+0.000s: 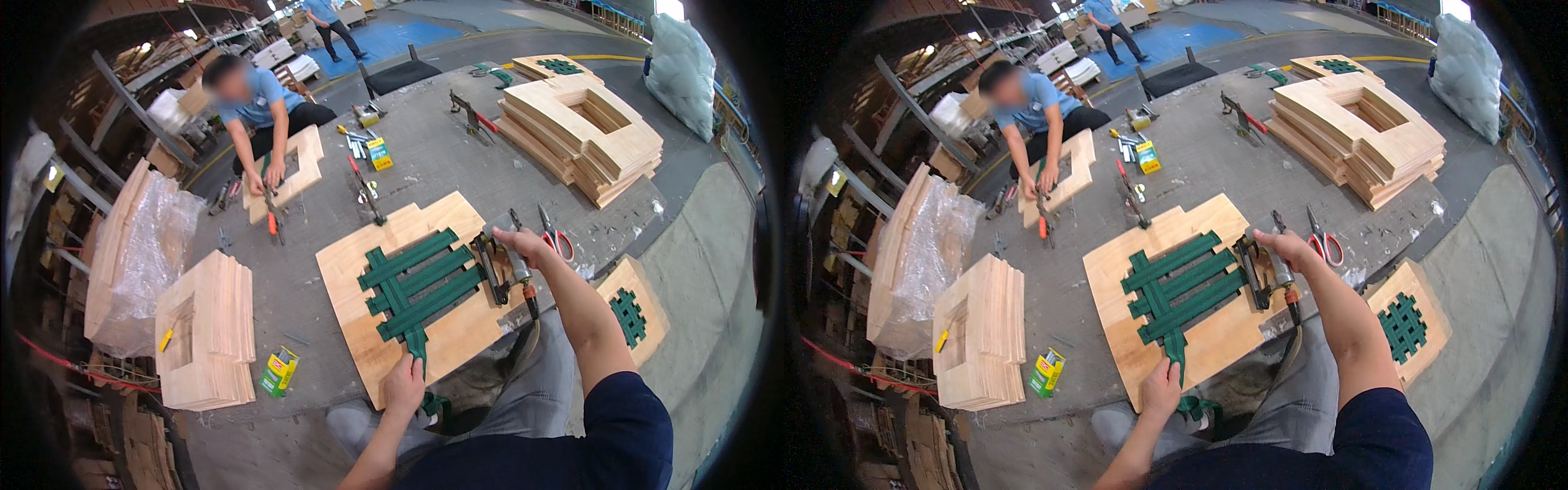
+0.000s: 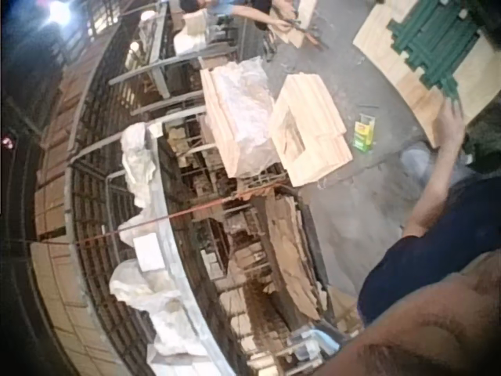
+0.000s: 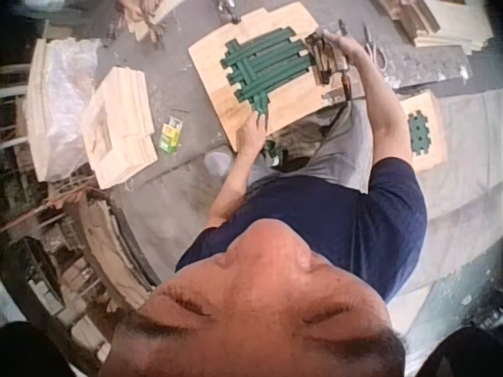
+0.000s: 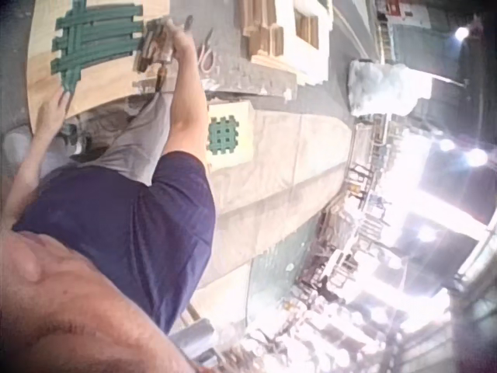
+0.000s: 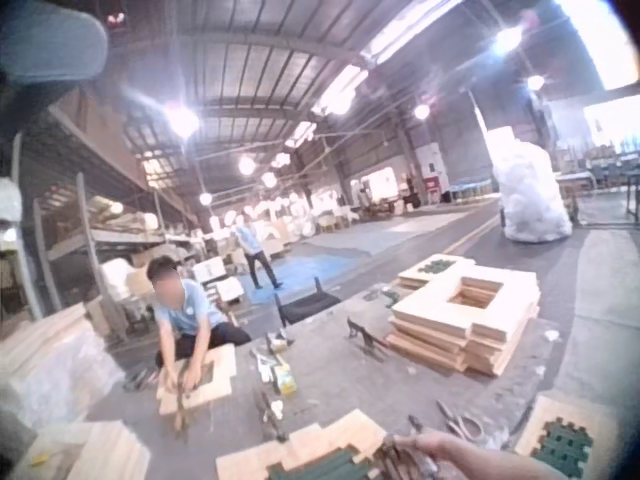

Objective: The person assembles a green woven pattern onto a square wooden frame using a pneumatic nail gun. They position green strips in a grid, staple them to the wood, and then stack the completed unit with others.

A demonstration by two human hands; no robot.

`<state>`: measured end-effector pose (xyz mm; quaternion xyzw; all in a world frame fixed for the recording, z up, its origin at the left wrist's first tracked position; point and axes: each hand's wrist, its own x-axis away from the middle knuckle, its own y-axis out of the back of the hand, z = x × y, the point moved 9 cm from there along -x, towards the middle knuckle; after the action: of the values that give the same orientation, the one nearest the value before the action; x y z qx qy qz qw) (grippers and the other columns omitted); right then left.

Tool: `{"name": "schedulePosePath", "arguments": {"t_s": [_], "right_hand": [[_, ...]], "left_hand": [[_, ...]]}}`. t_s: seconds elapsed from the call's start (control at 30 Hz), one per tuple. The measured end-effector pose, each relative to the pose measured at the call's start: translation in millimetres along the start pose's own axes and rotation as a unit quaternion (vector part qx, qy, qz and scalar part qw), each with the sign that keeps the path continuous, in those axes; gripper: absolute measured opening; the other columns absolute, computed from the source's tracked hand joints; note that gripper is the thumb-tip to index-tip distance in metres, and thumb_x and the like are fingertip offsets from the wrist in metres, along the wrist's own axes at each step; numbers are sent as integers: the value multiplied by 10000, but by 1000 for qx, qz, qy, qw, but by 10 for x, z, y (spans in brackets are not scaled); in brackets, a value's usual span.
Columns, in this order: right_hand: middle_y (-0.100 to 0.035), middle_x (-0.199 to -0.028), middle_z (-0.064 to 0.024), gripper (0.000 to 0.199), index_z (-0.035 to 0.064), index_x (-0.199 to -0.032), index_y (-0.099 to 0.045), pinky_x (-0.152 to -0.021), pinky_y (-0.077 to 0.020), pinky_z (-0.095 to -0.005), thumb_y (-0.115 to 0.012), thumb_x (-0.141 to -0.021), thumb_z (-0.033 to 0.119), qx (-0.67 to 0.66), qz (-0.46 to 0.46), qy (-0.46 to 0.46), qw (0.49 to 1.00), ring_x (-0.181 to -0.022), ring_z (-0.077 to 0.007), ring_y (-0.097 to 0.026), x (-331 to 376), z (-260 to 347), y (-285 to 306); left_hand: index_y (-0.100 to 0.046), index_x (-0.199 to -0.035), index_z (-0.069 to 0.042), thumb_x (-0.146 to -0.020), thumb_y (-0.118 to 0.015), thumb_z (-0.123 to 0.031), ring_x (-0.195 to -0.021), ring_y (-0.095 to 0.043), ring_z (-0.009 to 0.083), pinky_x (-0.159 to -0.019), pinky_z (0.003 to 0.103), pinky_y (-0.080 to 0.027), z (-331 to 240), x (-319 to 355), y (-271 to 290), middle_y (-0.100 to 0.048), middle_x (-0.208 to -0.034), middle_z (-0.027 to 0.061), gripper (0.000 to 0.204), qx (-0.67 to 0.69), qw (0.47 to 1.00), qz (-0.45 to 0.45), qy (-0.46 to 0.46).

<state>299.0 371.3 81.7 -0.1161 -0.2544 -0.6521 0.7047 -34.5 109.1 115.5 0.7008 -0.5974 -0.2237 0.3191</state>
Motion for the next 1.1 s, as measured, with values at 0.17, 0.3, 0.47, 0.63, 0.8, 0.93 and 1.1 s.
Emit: {"name": "schedulePosePath", "arguments": {"t_s": [0.17, 0.3, 0.47, 0.63, 0.8, 0.93, 1.1], "right_hand": [[-716, -878, -333, 896, -169, -917, -714, -774, -573, -483, -697, -828, 722, 311, -80, 33, 947, -916, -408, -746, 66, 219, 34], [-727, -922, -286, 522, 1, -968, -756, -850, -554, -477, -678, -925, 515, 302, -164, 139, 929, -952, -427, -721, 255, 229, 529], [-646, -1171, -255, 457, 45, -1165, -640, -946, -537, -484, -800, -821, 299, 398, -263, 114, 871, -1124, -423, -646, 373, 27, 1027], [-687, -1126, -309, 634, 54, -1356, -587, -911, -561, -493, -793, -776, 206, 449, -225, 113, 857, -997, -452, -681, 246, -78, 1246], [-718, -917, -155, 646, -4, -1399, -571, -689, -558, -345, -770, -814, 183, 219, -103, 82, 967, -812, -216, -713, 539, -44, 1253], [-665, -782, -72, 525, 27, -1329, -632, -645, -539, -305, -801, -863, 201, 211, -27, 297, 931, -689, -129, -644, 1271, 437, 500], [-678, -1007, -132, 393, 135, -1115, -665, -742, -573, -484, -789, -847, 395, 433, 157, 503, 731, -884, -394, -691, 2077, 545, -954]], "left_hand": [[-598, -945, -52, -1022, -555, -341, -834, -652, 482, -695, 569, -471, 122, 10, 56, -663, -822, 250, 302, -86, 996, 9, 35], [-608, -948, -59, -1008, -576, -373, -841, -655, 483, -705, 570, -479, 45, -23, 47, -679, -832, 242, 322, -87, 995, 33, 45], [-664, -1059, -81, -990, -620, -422, -836, -691, 428, -724, 512, -512, 24, -23, 65, -703, -862, 223, 350, -83, 994, 48, 54], [-690, -1242, -25, -1049, -601, -312, -973, -682, 129, -860, 331, -542, 294, -164, -90, -751, -1086, 42, 357, 350, 920, 106, 143], [-692, -1101, -17, -1043, -611, -327, -867, -674, 167, -810, 310, -532, 300, -255, 117, -730, -963, 85, 325, 538, 812, 118, 195], [-686, -985, -55, -1050, -595, -347, -674, -626, 166, -630, 323, -514, 434, -430, 170, -695, -830, 66, 312, 565, 790, 81, 224], [-684, -963, -76, -1052, -592, -356, -622, -601, 161, -579, 324, -494, 459, -650, 60, -661, -771, 48, 308, 572, 777, 79, 253]]}}
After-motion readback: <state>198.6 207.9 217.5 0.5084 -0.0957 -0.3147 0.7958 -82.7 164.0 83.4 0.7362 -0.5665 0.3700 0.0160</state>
